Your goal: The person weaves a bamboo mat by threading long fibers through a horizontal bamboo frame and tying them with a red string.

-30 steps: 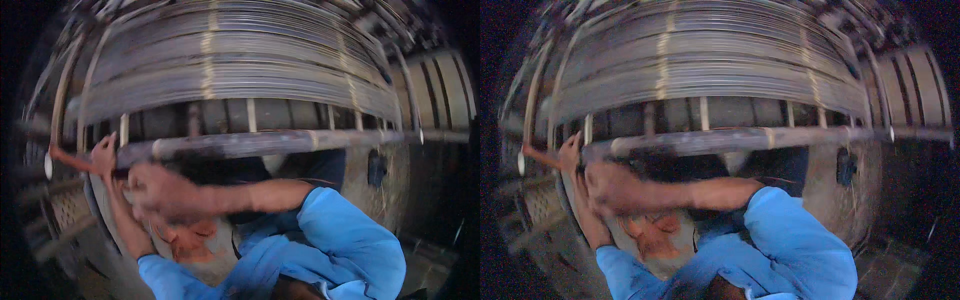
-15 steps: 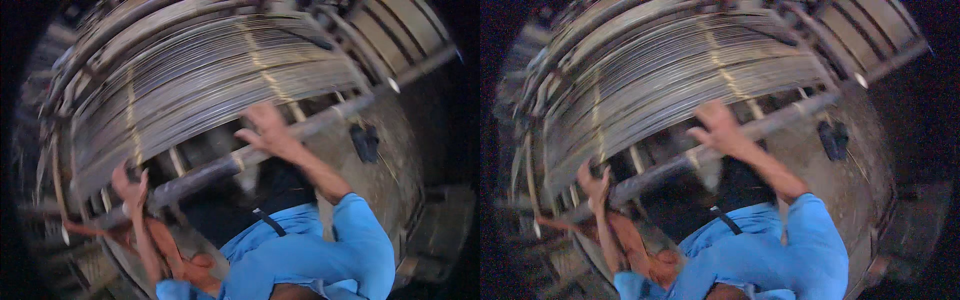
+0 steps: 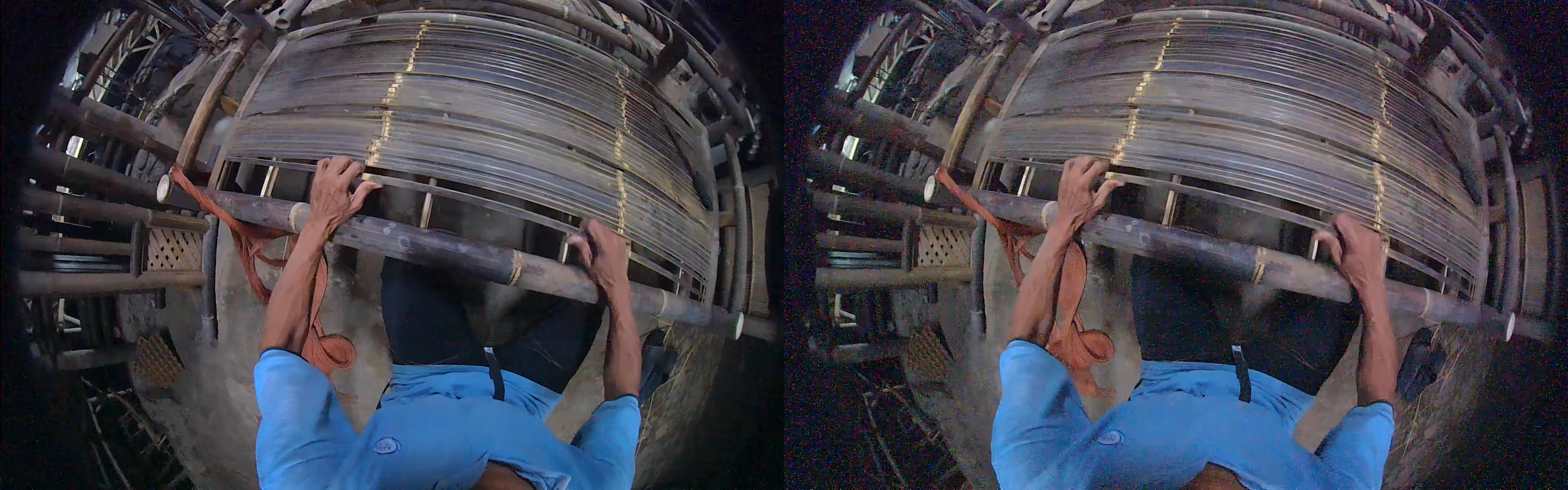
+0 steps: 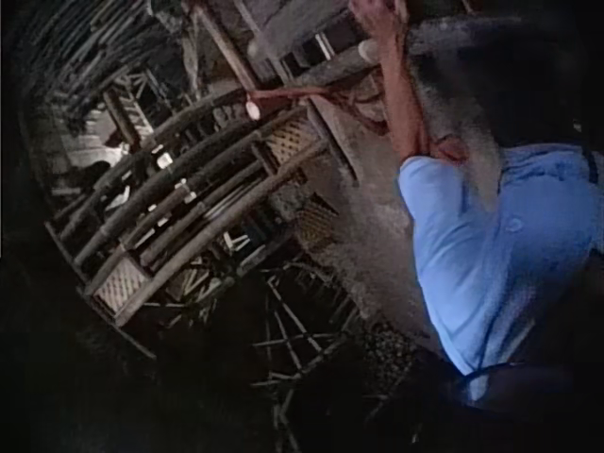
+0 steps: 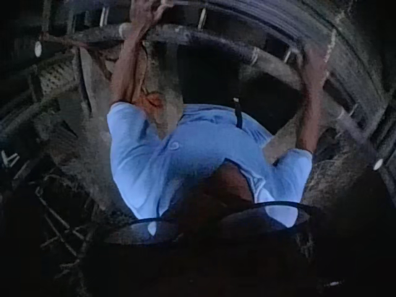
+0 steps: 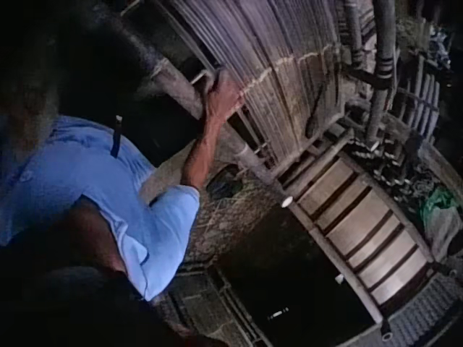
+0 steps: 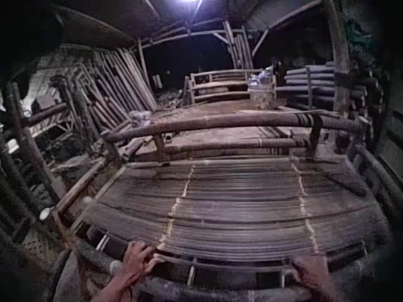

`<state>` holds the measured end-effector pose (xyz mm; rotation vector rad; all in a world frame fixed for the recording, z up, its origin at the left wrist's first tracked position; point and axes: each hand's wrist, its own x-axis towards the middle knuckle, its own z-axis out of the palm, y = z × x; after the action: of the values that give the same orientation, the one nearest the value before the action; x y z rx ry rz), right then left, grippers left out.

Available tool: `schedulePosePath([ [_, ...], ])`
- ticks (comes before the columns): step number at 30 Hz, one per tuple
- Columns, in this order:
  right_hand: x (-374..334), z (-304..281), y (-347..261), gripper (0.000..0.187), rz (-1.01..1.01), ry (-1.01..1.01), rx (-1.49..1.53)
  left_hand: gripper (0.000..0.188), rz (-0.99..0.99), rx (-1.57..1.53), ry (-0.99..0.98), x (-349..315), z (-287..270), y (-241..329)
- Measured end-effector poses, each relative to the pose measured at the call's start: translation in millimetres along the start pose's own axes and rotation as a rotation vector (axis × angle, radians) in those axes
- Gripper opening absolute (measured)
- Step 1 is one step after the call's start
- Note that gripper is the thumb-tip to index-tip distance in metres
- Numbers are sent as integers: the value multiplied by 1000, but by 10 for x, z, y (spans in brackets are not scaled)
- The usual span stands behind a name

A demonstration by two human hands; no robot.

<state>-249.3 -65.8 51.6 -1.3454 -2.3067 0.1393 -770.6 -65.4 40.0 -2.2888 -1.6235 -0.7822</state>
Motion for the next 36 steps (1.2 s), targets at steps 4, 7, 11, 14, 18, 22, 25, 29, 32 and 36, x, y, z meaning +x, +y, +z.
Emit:
schedulePosePath([
  [4, -34, -136, -32, 37, 78, -137, 78, 32, 93, -45, -145, 50, -49, -10],
  [7, -50, -187, 109, 39, 54, -146, 63, 34, 84, -55, -227, 133, -78, -28],
  [11, 64, -248, -71, 35, 178, -238, 28, 38, 18, -221, -118, 184, -199, -111],
  [14, 362, -176, -600, 36, 228, -236, 160, 39, -271, -177, 1, 73, -296, -589],
  [18, 801, 230, -1213, 38, 79, -195, 256, 38, -438, 175, -14, -280, -528, -1661],
  [22, 949, 443, -1273, 32, 133, -202, 322, 44, -403, 153, -81, -461, -598, -2117],
  [25, 932, 383, -1316, 28, 79, -269, 305, 46, -275, 394, 8, -690, -441, -2249],
  [29, 879, 44, -1381, 25, 32, -262, 286, 39, -576, 150, -15, -774, -448, -2023],
  [32, 735, -88, -1461, 25, 63, -372, 331, 37, -592, 35, 101, -1028, -554, -1863],
  [36, 765, 13, -1584, 28, 166, -435, 316, 31, -459, 105, 85, -978, -573, -1908],
])
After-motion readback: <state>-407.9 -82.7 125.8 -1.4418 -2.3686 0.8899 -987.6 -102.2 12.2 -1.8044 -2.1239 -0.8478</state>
